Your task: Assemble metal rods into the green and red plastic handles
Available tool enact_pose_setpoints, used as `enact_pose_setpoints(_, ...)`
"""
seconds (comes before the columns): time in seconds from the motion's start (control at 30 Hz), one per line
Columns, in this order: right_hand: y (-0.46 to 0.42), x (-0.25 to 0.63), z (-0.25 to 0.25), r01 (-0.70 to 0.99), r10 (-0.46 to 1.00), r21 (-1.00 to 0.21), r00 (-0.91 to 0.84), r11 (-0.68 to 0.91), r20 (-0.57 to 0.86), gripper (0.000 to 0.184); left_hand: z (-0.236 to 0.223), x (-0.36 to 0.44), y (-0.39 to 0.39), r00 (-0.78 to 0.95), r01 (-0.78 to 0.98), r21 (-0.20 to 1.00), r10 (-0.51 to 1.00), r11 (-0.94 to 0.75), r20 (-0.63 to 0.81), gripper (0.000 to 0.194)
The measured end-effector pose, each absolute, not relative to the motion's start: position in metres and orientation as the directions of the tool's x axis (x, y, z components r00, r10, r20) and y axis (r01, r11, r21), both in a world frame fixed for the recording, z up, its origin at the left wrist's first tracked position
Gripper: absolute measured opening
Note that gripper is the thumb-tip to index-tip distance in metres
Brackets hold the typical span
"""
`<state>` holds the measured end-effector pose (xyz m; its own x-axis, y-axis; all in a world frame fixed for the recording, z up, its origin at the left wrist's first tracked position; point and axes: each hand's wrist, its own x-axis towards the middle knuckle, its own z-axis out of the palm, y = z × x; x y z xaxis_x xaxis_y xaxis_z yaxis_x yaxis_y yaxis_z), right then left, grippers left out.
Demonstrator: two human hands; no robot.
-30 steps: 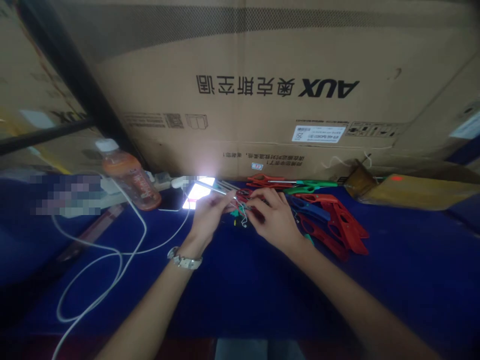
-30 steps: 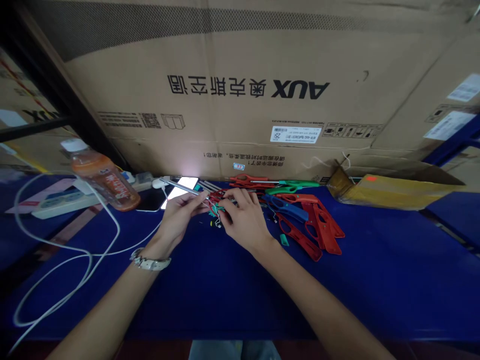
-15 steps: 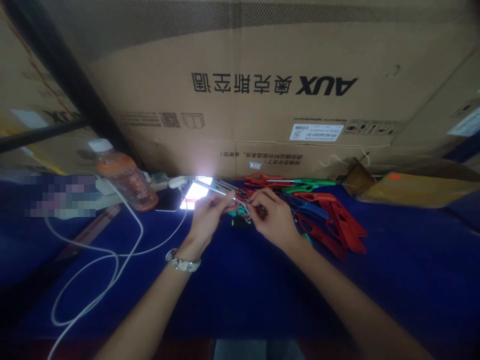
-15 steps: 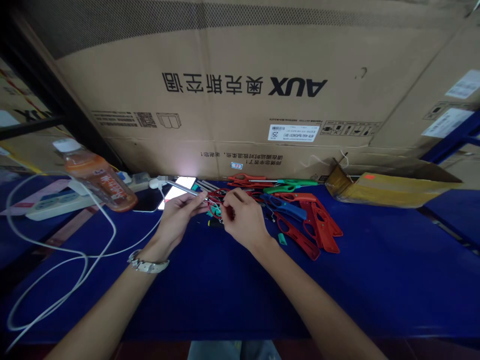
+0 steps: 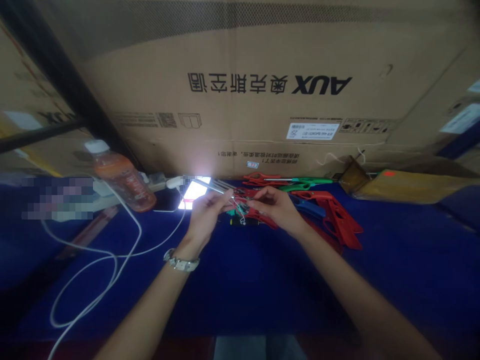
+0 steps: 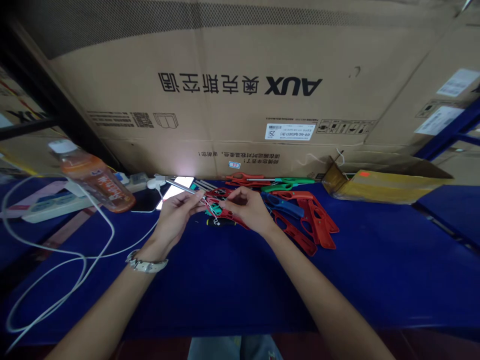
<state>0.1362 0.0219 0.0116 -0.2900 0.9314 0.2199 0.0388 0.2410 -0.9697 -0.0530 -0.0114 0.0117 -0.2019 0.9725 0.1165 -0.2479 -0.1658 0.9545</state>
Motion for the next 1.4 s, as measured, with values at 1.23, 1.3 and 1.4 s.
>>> enact_pose_setpoints(1.23, 0.015, 0.139, -0.001, 0.139, 0.880, -0.895, -0.298, 0.423, 0.370, 0.022, 0.014, -0.058, -0.009, -0.175, -0.157, 0.978, 0.979, -0.135, 0.107, 0.033)
enact_pose_setpoints(1.3, 0.015, 0.138, -0.001, 0.112, 0.887, -0.913, -0.310, 0.393, 0.344, 0.021, 0.013, -0.058, -0.009, -0.174, -0.155, 0.978, 0.978, -0.141, 0.113, 0.031)
enact_pose_setpoints(1.4, 0.013, 0.135, -0.002, 0.085, 0.888, -0.917, -0.296, 0.391, 0.351, 0.018, 0.012, -0.058, -0.009, -0.180, -0.150, 0.977, 0.976, -0.154, 0.126, 0.030)
